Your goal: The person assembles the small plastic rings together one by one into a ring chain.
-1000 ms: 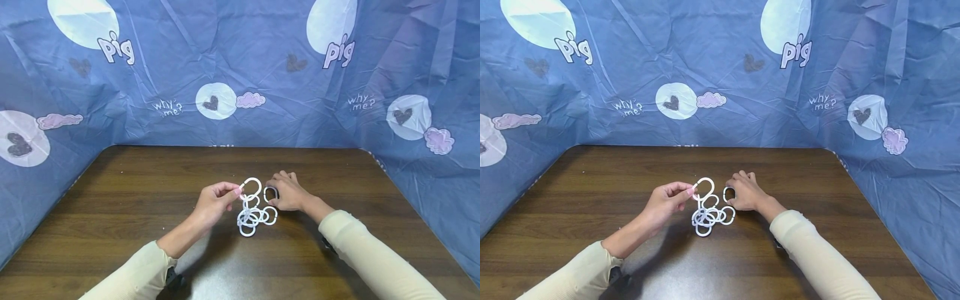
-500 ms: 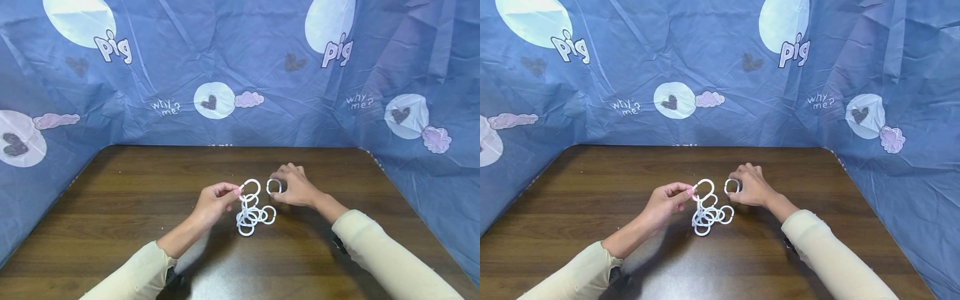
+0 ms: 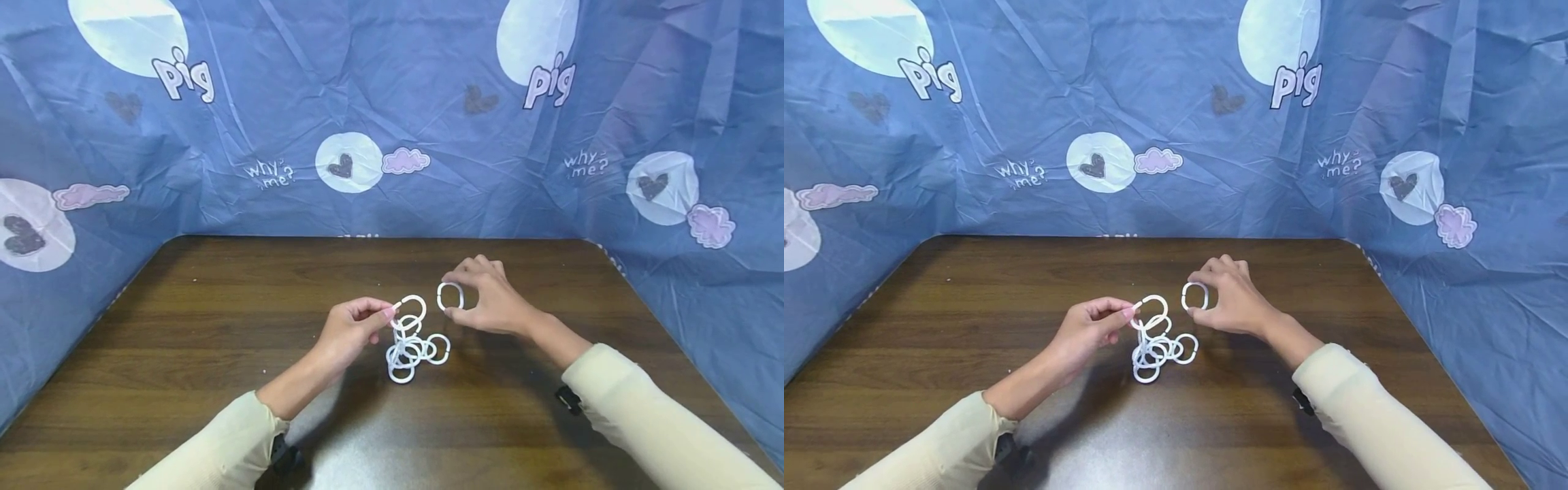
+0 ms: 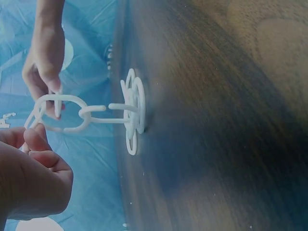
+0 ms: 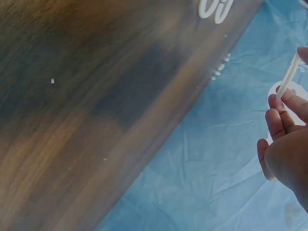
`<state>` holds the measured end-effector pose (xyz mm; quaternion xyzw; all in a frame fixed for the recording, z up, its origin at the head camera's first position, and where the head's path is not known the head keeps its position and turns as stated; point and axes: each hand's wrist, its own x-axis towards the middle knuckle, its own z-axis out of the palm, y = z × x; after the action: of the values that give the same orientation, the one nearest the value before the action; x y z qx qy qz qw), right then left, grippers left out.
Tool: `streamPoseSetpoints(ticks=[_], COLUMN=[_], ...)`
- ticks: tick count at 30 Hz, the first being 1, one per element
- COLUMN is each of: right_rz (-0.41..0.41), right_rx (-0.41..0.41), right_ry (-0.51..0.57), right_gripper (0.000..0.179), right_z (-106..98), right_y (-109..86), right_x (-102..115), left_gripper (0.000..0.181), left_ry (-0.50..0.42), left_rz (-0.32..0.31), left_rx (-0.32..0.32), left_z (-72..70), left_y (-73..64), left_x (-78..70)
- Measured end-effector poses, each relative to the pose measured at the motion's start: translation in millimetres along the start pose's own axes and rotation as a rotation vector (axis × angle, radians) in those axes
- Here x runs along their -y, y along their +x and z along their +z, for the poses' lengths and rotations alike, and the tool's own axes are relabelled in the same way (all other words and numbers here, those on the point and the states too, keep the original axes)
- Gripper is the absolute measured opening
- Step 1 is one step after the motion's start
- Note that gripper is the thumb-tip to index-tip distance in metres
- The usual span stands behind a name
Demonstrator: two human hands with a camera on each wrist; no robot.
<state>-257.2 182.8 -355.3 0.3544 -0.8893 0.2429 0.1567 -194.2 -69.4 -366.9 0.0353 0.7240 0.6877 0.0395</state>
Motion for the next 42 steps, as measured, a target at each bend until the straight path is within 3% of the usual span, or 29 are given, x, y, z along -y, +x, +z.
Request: streamPoseSetpoints(ticks=[10, 19, 29, 42], right_rz=[-0.056, -0.145, -0.253, -0.339], right_rx=[-0.057, -0.049, 0.005, -0.021], right_ry=[0.051, 0.082, -0.005, -0.185], right_gripper=[0.046, 0.047, 0.049, 0.05], right_z=[-11.9, -15.0, -9.0, -5.6], right_y=[0.0, 8.5, 12.6, 13.5], right_x=[11.5, 34.9, 51.4, 53.6], left_gripper=[0.017, 0.019, 0.023, 0.02], left_ry=[-0.005, -0.002, -0.001, 0.054], left_rz=[0.0, 0.01, 0.015, 0.017], left_rx=[0.01, 0.013, 0.041, 0.027], left_z=[3.2, 4.6, 5.8, 3.7], left_y=[0.8, 1.5, -1.4, -2.4], left_x=[-0.5, -0.9, -2.2, -0.2])
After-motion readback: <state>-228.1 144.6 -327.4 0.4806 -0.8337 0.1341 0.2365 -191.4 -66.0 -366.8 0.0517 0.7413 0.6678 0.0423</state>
